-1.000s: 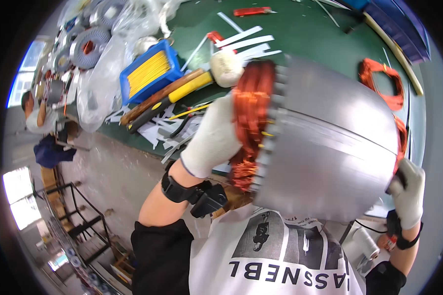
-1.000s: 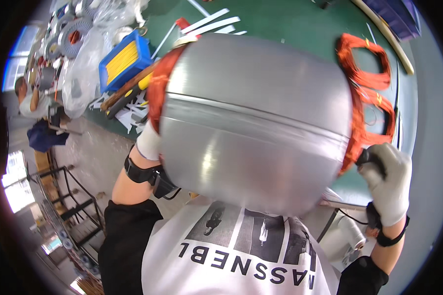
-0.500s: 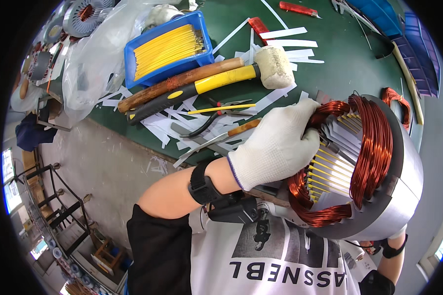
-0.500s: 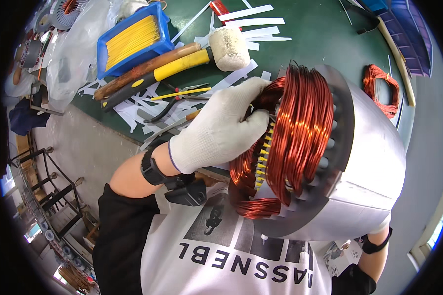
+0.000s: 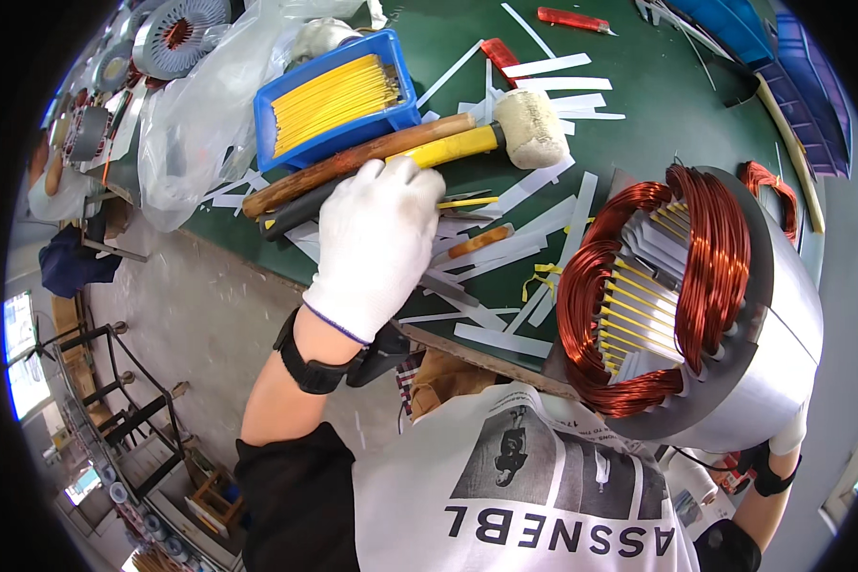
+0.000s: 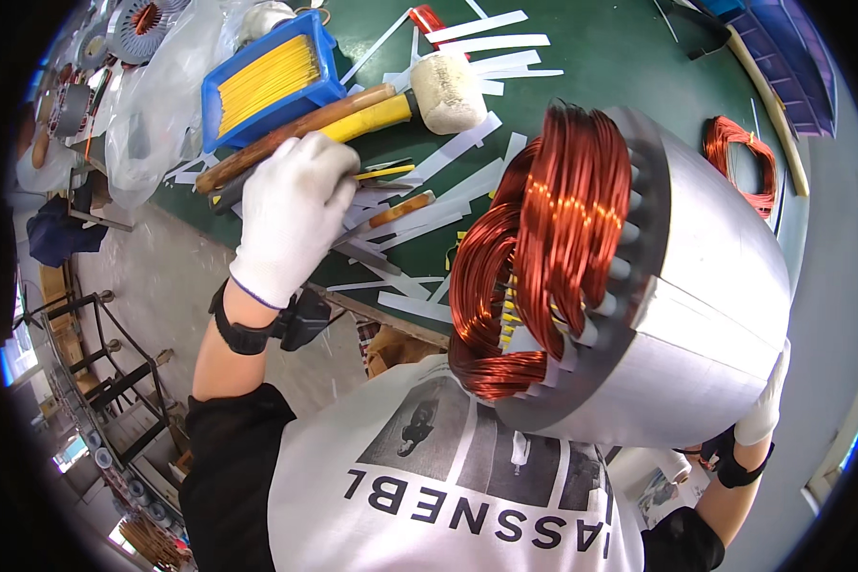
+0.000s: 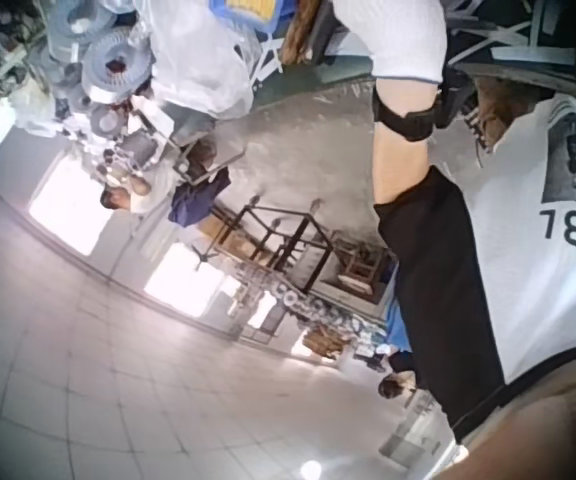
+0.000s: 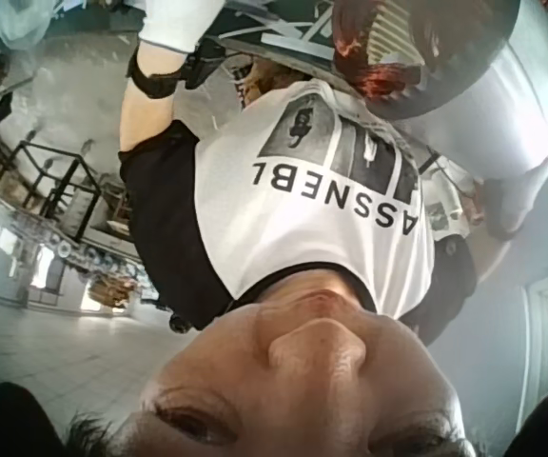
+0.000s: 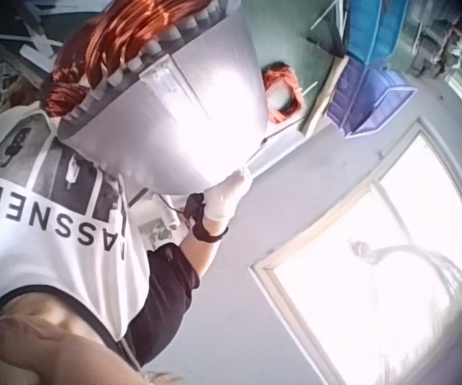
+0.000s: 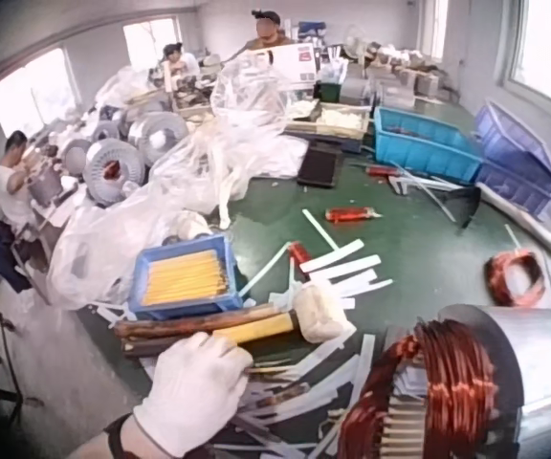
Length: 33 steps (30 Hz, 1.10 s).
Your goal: Manually assemble and secure copper windings into a motor stator using tools.
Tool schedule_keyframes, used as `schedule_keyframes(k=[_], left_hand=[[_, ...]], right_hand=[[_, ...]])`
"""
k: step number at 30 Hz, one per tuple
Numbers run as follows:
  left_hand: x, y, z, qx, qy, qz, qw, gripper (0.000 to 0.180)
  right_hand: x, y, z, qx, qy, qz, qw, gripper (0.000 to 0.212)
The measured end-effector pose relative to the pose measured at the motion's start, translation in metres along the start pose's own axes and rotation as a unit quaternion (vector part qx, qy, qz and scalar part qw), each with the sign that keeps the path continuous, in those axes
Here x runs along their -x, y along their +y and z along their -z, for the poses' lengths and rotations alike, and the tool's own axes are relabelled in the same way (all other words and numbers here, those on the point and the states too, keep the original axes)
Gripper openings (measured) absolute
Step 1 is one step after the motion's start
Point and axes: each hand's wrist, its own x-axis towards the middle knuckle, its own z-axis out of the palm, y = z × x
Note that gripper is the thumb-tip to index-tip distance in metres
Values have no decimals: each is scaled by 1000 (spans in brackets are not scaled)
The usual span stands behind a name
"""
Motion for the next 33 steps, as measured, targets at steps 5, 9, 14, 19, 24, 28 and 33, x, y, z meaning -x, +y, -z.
schedule_keyframes(k=[5, 9, 14, 19, 24, 28, 33], left_hand=[[5, 2, -6, -18, 13, -22, 1000, 5], [-2, 10, -17, -36, 51, -57, 996, 11], [4, 28, -2, 185, 101, -84, 974, 18], [-9, 48, 0, 213, 100, -219, 947, 31], [-15, 50, -9, 192, 103, -237, 947, 32], [-13, 48, -9, 159, 87, -255, 950, 27], [-24, 45, -17, 211, 98, -276, 933, 27]], right_hand=[[-4, -40, -25, 56, -49, 46, 996, 46], [-24, -76, -42, 114, -73, 70, 988, 46], [-20, -95, -43, 177, -108, 96, 974, 45], [-26, -113, -44, 234, -148, 128, 952, 45], [-31, -131, -54, 286, -181, 153, 929, 45], [-24, -155, -48, 285, -179, -11, 942, 47], [-25, -146, -60, 217, -16, 86, 972, 35]])
